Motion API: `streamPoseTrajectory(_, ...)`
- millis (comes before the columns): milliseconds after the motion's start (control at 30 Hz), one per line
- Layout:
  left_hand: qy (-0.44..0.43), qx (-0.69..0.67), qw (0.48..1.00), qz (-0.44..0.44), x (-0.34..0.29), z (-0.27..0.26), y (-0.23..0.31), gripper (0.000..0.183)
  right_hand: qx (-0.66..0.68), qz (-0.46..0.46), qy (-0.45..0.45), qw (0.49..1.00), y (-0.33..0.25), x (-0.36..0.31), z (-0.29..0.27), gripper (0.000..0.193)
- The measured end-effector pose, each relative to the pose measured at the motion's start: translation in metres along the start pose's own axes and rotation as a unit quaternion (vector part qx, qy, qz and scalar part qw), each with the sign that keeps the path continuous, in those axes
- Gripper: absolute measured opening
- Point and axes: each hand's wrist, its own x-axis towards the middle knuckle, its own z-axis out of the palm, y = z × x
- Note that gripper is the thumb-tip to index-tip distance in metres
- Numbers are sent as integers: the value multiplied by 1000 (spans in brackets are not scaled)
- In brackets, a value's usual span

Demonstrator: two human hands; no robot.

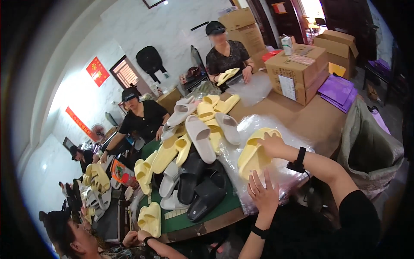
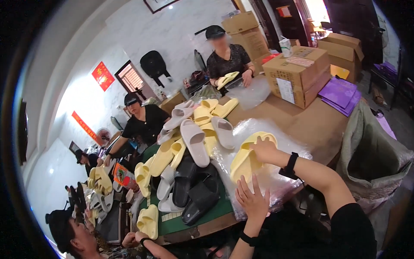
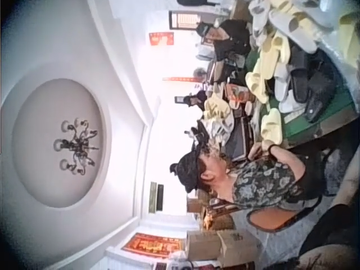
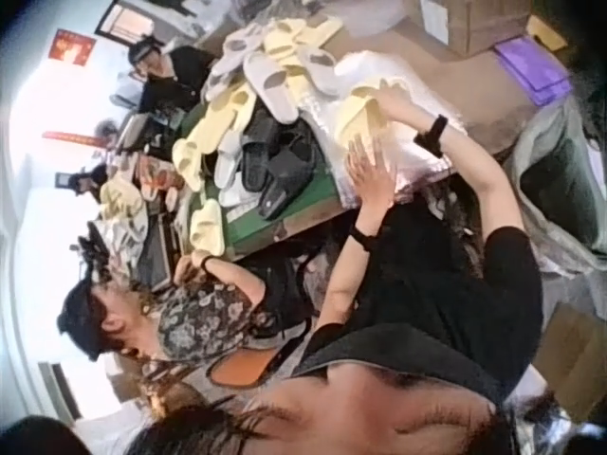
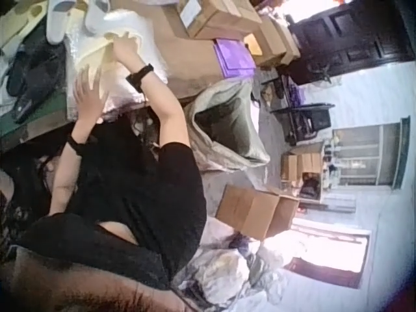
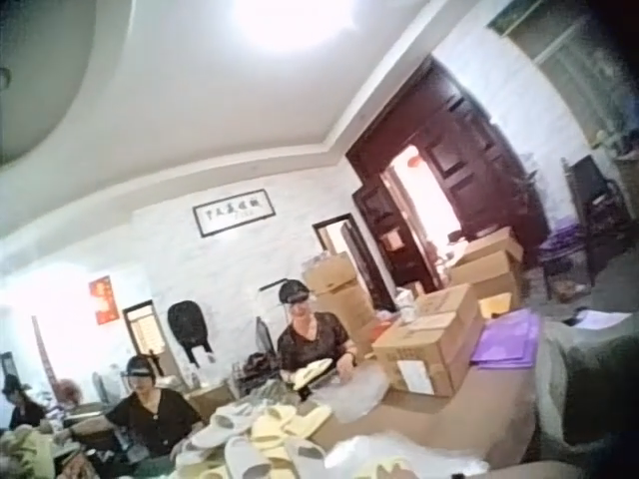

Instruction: Packing various colored slippers into plastic bags and placing them into a large collection bag.

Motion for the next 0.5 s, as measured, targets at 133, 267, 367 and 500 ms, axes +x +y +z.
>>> streamPoseTrajectory(133,-14,-84,995,-60,-12,13,-19,56,-32,-39,51,997,0,-5,-8,39)
streamPoseTrajectory(267,-55,-164,980,99,-36,29,-46,30,-170,-65,-21,983,9,-8,-22,40)
streamPoseTrajectory(367,-13,-184,977,104,-49,19,-40,16,-171,-140,30,975,6,-15,4,40)
streamPoseTrajectory(500,-65,-161,982,80,-54,22,-45,15,-282,-155,5,947,0,-1,19,41)
